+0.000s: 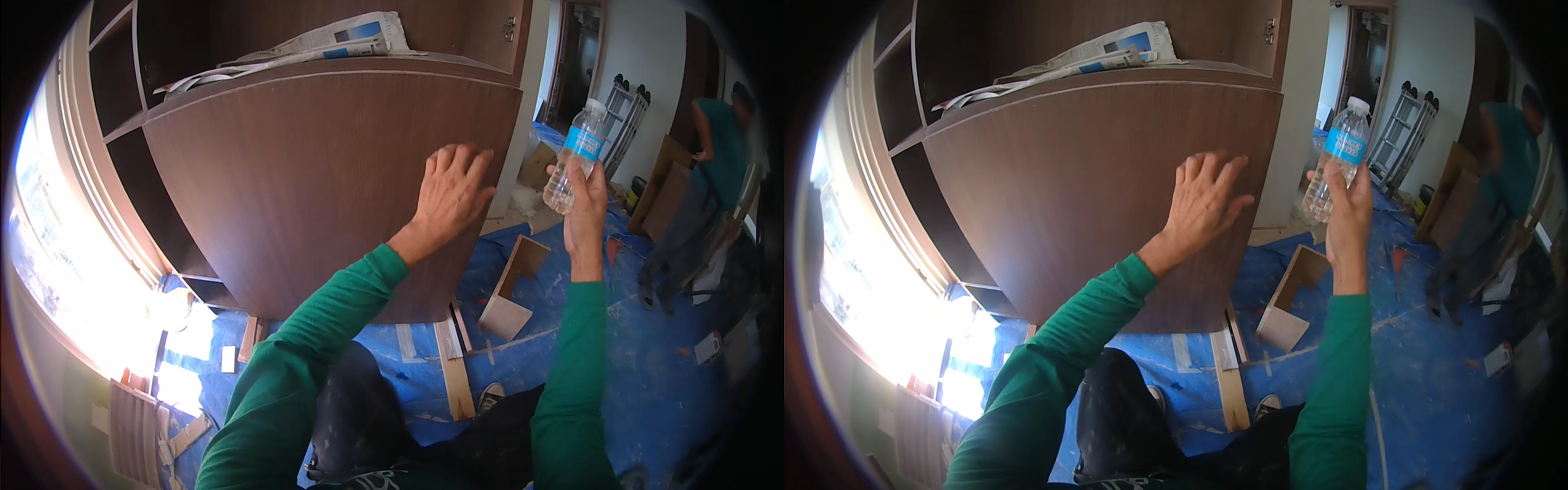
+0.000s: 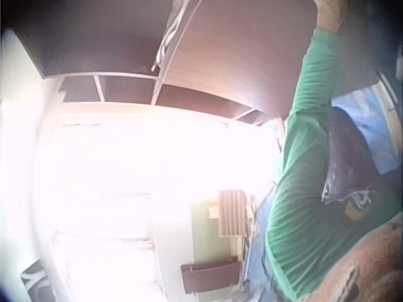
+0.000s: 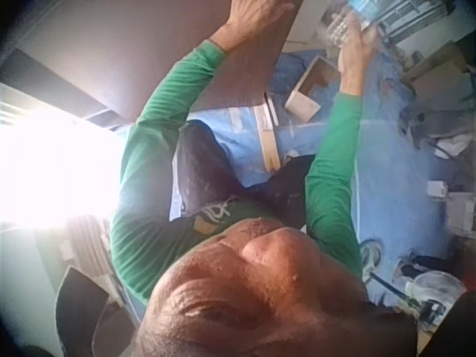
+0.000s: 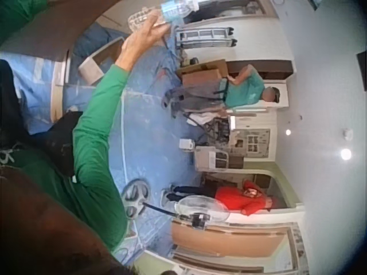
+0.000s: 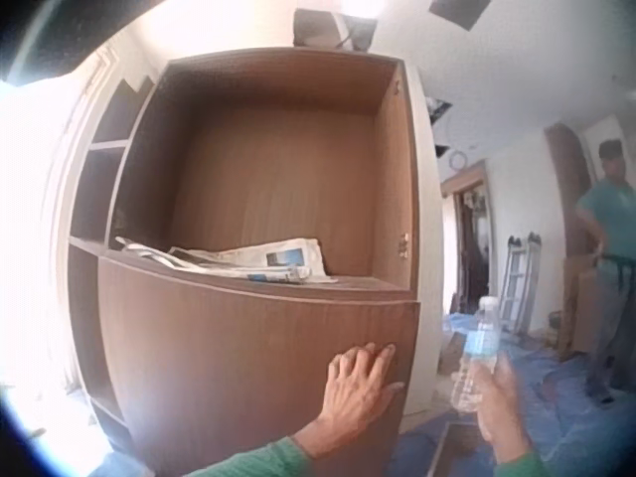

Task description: The person pours liquid from a large white container into a small bottle, then places the bottle on a cabinet. They then use a screwdriver to adjust a hinge on the cabinet door.

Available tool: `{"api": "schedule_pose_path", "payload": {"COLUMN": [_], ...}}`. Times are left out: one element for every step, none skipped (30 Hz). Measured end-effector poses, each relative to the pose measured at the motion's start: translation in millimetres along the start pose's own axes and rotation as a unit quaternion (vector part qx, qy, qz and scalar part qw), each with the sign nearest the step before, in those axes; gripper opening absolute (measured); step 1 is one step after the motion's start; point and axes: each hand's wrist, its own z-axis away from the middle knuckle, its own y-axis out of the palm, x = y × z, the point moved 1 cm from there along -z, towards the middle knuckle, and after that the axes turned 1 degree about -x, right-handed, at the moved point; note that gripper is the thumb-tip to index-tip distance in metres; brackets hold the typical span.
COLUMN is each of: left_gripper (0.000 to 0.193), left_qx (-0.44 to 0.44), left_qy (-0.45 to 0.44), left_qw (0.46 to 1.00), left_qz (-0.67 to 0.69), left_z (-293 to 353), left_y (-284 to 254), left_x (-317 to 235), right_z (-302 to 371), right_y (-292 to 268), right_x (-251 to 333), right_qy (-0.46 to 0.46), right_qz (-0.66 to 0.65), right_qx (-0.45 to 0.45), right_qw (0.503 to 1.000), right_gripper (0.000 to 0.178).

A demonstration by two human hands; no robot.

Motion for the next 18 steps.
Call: {"api": "schedule_pose_path", "payload": {"left_gripper": [0.078,0.082,0.089,0.096,0.101,0.105,0.109,0.111,0.113,0.115,0.11,0.109,0.107,0.106,0.103,0.102,0.1,0.099], "left_qx": [-0.036,-0.071,-0.077,-0.083,-0.084,-0.086,-0.091,-0.1,-0.107,-0.116,-0.127,-0.121,-0.115,-0.108,-0.114,-0.116,-0.118,-0.118], "left_qy": [0.018,0.035,0.058,0.079,0.081,0.081,0.08,0.087,0.092,0.096,0.081,0.068,0.056,0.045,0.045,0.063,0.082,0.105], "left_qw": [0.998,0.994,0.988,0.981,0.982,0.983,0.984,0.983,0.982,0.98,0.981,0.983,0.984,0.985,0.983,0.982,0.98,0.978], "left_qz": [-0.041,-0.082,-0.122,-0.158,-0.148,-0.138,-0.13,-0.13,-0.129,-0.128,-0.125,-0.124,-0.123,-0.124,-0.14,-0.137,-0.135,-0.134], "left_z": [-24.6,-48.1,-70.9,-92.3,-110.2,-127.7,-144.7,-159.2,-170.6,-181.3,-192.6,-197.9,-201.9,-203.8,-201.9,-197.1,-190.0,-186.7], "left_y": [1.1,4.4,10.0,16.2,18.3,19.5,19.5,20.4,22.9,23.6,21.8,21.5,21.0,20.9,22.7,25.4,23.2,15.9], "left_x": [8.1,16.5,27.8,35.7,40.4,42.5,43.4,41.5,40.6,39.8,41.4,41.3,40.9,39.6,36.9,40.2,48.1,52.7], "right_z": [13.6,26.8,32.2,32.6,36.1,38.6,38.7,38.8,39.5,40.5,40.8,41.5,42.3,43.3,43.6,42.5,41.9,41.9], "right_y": [-3.7,-8.6,-11.4,-15.3,-18.8,-23.9,-28.2,-31.3,-33.0,-34.3,-34.9,-35.0,-34.8,-34.2,-34.0,-36.0,-38.3,-40.8], "right_x": [-7.0,-15.7,-22.7,-24.9,-28.2,-31.0,-32.0,-31.7,-31.3,-28.8,-25.0,-20.6,-16.4,-12.3,-7.3,-5.2,-5.7,-5.7], "right_qy": [0.01,0.02,0.032,0.037,0.046,0.054,0.051,0.049,0.049,0.049,0.043,0.039,0.034,0.035,0.034,0.032,0.033,0.033], "right_qz": [-0.007,-0.014,-0.021,-0.029,-0.039,-0.047,-0.032,-0.036,-0.039,-0.039,-0.035,-0.032,-0.029,-0.035,-0.039,-0.038,-0.035,-0.035], "right_qx": [-0.011,-0.022,-0.032,-0.035,-0.041,-0.047,-0.053,-0.056,-0.059,-0.06,-0.058,-0.057,-0.057,-0.063,-0.07,-0.075,-0.071,-0.071], "right_qw": [1.0,0.999,0.999,0.998,0.997,0.996,0.997,0.997,0.996,0.996,0.997,0.997,0.997,0.997,0.996,0.996,0.996,0.996], "right_gripper": [0.045,0.045,0.045,0.045,0.046,0.046,0.046,0.046,0.045,0.045,0.045,0.045,0.045,0.045,0.044,0.044,0.045,0.046]}}
